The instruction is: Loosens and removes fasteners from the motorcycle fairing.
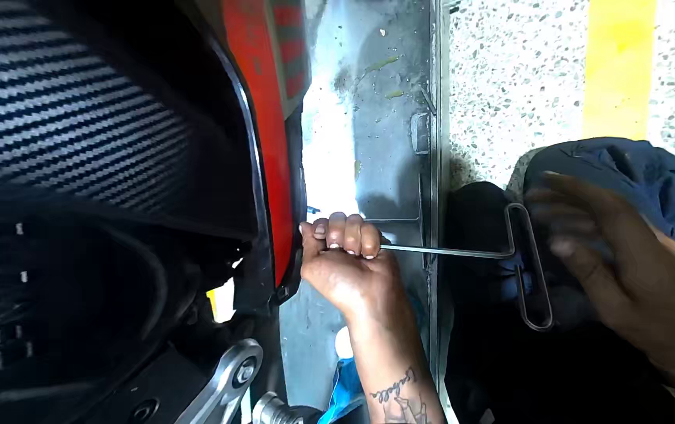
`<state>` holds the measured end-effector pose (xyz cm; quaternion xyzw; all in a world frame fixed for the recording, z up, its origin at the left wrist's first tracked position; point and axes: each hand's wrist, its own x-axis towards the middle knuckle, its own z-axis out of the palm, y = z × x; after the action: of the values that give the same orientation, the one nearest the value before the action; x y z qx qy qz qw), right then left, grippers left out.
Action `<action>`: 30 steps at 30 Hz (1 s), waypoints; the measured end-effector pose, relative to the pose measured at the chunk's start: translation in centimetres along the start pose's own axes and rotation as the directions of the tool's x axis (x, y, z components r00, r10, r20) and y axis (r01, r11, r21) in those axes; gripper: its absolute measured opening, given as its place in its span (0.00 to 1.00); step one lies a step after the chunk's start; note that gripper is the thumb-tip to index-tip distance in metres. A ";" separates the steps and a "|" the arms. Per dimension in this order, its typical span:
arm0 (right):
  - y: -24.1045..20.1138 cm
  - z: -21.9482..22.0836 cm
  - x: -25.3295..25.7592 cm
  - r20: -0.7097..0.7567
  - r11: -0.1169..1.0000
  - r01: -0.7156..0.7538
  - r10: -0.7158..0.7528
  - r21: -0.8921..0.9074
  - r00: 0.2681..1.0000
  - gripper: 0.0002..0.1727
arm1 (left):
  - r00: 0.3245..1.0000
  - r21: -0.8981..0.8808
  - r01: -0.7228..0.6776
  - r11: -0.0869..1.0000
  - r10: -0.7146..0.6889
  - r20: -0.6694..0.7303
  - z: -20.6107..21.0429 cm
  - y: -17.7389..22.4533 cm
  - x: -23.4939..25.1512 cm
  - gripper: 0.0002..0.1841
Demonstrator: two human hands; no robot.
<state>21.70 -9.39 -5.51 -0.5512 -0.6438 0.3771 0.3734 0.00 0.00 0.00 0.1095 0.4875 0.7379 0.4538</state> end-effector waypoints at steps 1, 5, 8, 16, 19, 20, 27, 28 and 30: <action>0.6 0.0 -0.2 -0.030 0.953 0.200 -0.212 -0.227 0.977 0.25 | 1.000 0.006 0.007 1.000 -0.007 0.015 -0.1 0.1 -0.2 0.29; 0.4 0.8 0.7 0.002 0.762 0.441 -0.500 -0.474 0.866 0.21 | 1.000 0.020 0.001 1.000 -0.001 0.009 -0.2 0.1 0.1 0.30; 1.0 1.7 1.1 0.017 0.790 0.444 -0.483 -0.423 0.876 0.19 | 1.000 0.061 -0.028 0.998 0.028 0.005 -0.6 -0.1 0.7 0.31; -0.4 2.6 -0.4 -0.037 0.691 0.617 -0.676 -0.377 0.736 0.16 | 0.997 0.021 0.054 0.998 -0.055 0.046 -0.9 1.7 0.2 0.29; 3.0 3.8 1.2 0.000 0.664 0.675 -0.713 -0.322 0.701 0.15 | 0.995 0.020 -0.045 0.999 0.043 0.094 -1.5 0.3 1.0 0.29; 3.7 4.0 1.6 0.007 0.679 0.674 -0.703 -0.291 0.712 0.15 | 0.991 0.038 -0.066 0.997 0.061 0.117 -1.7 -0.1 0.9 0.29; 0.2 2.9 1.0 0.005 0.878 0.455 -0.459 -0.147 0.888 0.18 | 0.999 -0.017 0.004 1.000 -0.003 0.054 -0.7 0.5 1.2 0.28; 0.5 2.8 1.2 0.006 0.855 0.485 -0.492 -0.186 0.870 0.17 | 0.998 0.000 0.000 1.000 0.000 0.060 -1.0 0.5 1.3 0.28; 1.1 2.9 1.7 0.019 0.785 0.551 -0.570 -0.282 0.822 0.12 | 0.998 0.115 -0.059 0.992 0.056 0.027 -2.4 0.8 0.7 0.26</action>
<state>19.39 -7.84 -7.65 -0.3937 -0.8114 0.1375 0.4096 -2.25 -1.00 -0.75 0.1583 0.5208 0.7198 0.4309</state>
